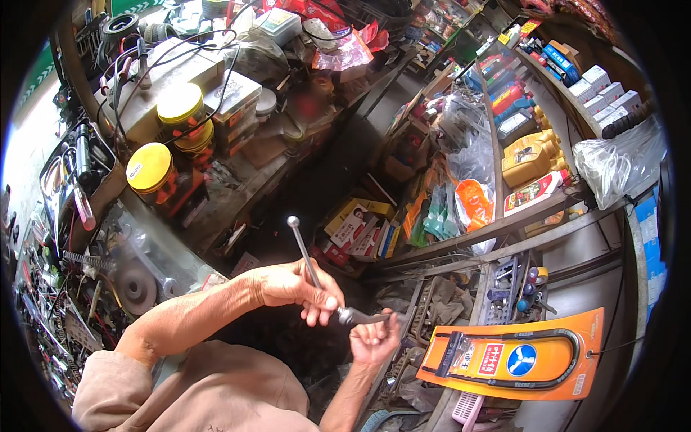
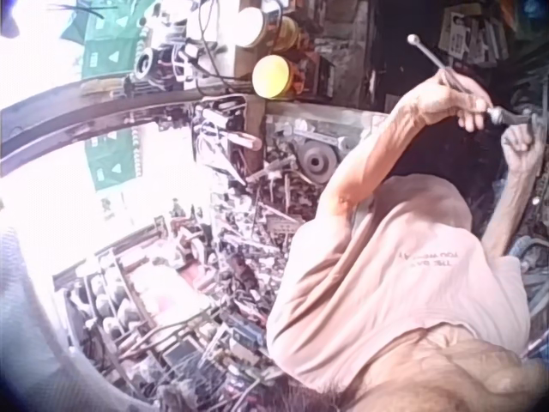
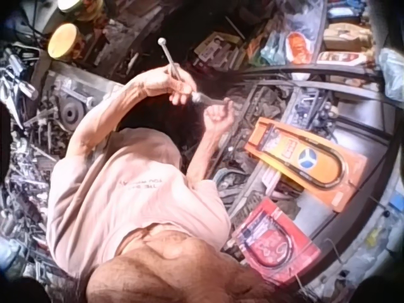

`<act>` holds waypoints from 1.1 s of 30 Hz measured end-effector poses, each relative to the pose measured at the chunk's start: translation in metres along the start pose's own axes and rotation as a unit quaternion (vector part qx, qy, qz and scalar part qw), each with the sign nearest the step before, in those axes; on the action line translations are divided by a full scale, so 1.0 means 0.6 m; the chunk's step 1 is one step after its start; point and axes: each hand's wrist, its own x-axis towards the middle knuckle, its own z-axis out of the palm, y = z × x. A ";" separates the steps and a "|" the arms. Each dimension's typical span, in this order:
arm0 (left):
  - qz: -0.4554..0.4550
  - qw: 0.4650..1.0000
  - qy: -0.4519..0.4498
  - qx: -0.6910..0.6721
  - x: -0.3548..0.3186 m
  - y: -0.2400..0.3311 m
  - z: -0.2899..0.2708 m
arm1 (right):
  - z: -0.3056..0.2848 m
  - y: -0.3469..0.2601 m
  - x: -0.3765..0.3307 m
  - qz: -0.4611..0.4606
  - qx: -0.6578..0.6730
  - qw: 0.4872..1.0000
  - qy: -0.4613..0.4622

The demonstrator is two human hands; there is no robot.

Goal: The person holds a socket wrench and a small metal component, manipulating them together. They then reach for a different wrench from a shelf and attempt to fit it onto the socket wrench, repeatedly adjusting the grip and alignment.

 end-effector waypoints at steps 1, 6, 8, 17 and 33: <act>0.017 0.999 0.015 -0.026 0.000 -0.001 -0.002 | -0.013 0.012 -0.004 0.009 0.021 0.999 -0.034; 0.060 0.977 0.159 -0.129 0.014 -0.008 -0.011 | -0.008 0.067 -0.026 -0.021 0.027 0.998 -0.053; 0.051 0.962 0.221 -0.149 0.019 -0.012 -0.020 | 0.011 0.075 -0.037 -0.088 -0.075 0.993 -0.007; 0.012 0.949 0.311 -0.045 0.018 -0.013 -0.014 | 0.133 0.067 -0.064 -0.297 -0.670 0.678 0.057; -0.011 0.997 -0.017 0.080 -0.002 0.003 0.003 | 0.027 -0.017 0.022 -0.018 -0.180 0.979 0.096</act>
